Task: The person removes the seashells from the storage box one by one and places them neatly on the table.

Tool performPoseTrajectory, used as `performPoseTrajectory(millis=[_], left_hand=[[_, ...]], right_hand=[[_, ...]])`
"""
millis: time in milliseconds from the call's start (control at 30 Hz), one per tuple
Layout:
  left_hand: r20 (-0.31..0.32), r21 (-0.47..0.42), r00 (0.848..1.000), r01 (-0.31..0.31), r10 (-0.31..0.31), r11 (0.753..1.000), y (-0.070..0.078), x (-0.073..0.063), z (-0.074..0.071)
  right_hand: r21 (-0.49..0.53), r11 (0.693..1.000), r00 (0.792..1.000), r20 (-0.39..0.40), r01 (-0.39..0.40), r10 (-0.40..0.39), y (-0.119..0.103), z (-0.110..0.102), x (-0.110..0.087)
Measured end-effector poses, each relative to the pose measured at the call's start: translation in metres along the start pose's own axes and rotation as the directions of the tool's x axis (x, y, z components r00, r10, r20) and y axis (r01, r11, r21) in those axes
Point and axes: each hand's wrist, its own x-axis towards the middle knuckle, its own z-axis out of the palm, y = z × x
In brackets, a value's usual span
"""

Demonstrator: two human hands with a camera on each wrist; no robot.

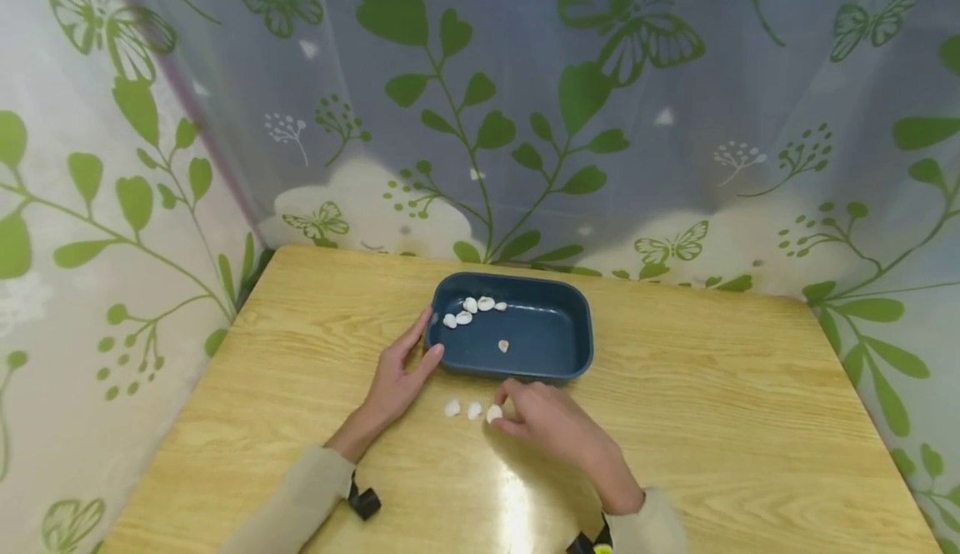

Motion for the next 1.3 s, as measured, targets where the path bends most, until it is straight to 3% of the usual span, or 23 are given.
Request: performPoseTrajectory(millis=[400,833,1300], left_hand=[[-0.018,-0.008,1.0,-0.019,0.019,1.0,0.002,0.001,0.001],[0.004,-0.002,1.0,0.013,-0.013,1.0,0.0,0.0,0.0],[-0.016,-0.039,1.0,-0.016,0.015,0.999,0.001,0.0,0.002]], right_hand=[[0.028,1.0,1.0,0.004,-0.012,0.012,0.014,0.02,0.008],[0.011,0.999,0.999,0.006,-0.035,0.035,0.017,0.023,0.009],[0.031,0.998,0.999,0.009,-0.05,0.05,0.019,0.022,0.01]])
